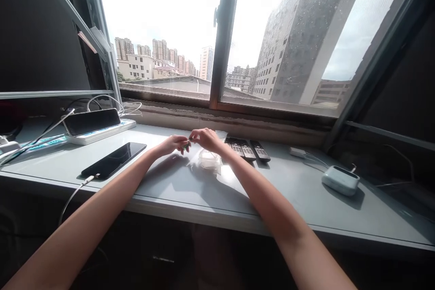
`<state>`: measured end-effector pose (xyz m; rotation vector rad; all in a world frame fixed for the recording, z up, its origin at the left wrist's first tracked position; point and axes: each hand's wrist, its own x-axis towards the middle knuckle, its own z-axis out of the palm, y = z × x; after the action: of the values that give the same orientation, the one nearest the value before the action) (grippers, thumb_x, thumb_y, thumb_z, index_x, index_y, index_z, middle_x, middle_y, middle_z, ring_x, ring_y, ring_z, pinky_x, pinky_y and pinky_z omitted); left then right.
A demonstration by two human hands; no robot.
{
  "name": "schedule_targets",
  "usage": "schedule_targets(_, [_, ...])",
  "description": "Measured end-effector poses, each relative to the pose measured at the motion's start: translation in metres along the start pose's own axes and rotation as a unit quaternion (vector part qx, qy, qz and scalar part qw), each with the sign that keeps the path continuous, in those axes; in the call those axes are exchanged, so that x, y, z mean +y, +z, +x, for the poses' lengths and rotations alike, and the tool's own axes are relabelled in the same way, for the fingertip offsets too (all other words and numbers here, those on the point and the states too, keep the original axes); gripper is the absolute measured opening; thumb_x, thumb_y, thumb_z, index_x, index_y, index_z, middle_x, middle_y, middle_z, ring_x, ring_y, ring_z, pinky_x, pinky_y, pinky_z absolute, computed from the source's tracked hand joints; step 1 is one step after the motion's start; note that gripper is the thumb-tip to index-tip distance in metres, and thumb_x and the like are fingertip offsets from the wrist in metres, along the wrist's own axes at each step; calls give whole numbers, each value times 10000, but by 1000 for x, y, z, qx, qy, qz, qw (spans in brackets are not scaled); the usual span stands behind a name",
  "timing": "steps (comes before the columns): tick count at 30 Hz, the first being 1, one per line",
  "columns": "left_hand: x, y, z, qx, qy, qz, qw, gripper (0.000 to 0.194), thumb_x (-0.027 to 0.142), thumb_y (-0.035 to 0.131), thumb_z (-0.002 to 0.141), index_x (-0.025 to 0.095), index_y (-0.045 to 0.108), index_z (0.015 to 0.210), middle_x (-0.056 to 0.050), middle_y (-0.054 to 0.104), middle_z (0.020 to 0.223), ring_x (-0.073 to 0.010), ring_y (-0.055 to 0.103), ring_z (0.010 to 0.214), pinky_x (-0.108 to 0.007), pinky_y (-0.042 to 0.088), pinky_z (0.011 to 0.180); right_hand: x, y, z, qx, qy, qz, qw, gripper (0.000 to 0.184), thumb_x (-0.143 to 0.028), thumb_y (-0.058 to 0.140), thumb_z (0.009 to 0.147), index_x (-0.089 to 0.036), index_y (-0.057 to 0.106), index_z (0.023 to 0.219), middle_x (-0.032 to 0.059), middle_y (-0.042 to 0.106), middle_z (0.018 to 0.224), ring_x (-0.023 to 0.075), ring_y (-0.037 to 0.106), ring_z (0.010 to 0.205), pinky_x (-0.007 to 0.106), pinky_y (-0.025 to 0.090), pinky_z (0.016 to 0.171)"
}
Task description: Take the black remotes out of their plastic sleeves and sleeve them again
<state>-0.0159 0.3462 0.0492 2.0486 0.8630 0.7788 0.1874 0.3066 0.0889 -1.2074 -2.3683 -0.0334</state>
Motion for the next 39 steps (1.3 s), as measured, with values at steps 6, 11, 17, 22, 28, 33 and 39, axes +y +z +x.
schedule_targets(6, [2,0,-4,2,5,12,1000,432,574,645,751,145,655,801,-92,727,790,-158,633,593,-272,429,578,-6,-3,-4,10,-2,87,996,66,-222,695,916,-205,752,944,-12,733,823,98,625,608,204,394,618])
schedule_targets(11, [5,1,-3,10,10,11,1000,449,587,651,758,142,670,817,-98,732,800,-158,629,595,-278,438,584,-7,1,0,52,3,76,996,76,-179,697,910,-182,769,884,-6,714,707,106,629,587,207,414,625])
schedule_targets(17, [7,3,-3,3,7,-25,1000,478,604,694,721,134,672,809,-106,723,788,-164,621,599,-304,466,613,-5,4,-3,97,1,24,995,150,-144,743,864,-253,761,966,-22,758,907,159,696,778,241,455,725])
schedule_targets(22, [4,2,-4,-2,-2,-33,999,486,588,706,724,115,677,835,-121,717,807,-171,631,626,-313,471,631,-1,0,-4,121,-11,20,992,172,-151,736,874,-277,750,990,-44,755,956,159,698,843,240,460,754])
schedule_targets(28, [1,-2,-3,41,-5,6,999,481,596,707,698,129,677,812,-107,730,783,-157,618,573,-298,446,603,2,3,-9,-20,33,-44,998,128,-213,840,782,-226,777,893,1,753,822,183,686,789,235,428,655])
schedule_targets(33, [0,-3,-2,75,24,16,997,497,604,693,709,129,700,852,-104,735,761,-155,615,565,-290,431,572,0,9,-8,-84,17,-118,989,80,-224,851,768,-231,788,817,27,748,826,200,673,794,250,389,612])
schedule_targets(39, [-1,-4,-3,97,21,20,995,505,611,717,705,134,635,848,-111,741,764,-162,634,573,-285,440,574,1,6,-11,-102,54,-46,992,263,-197,836,782,-262,744,1019,-19,757,948,190,671,924,253,429,752])
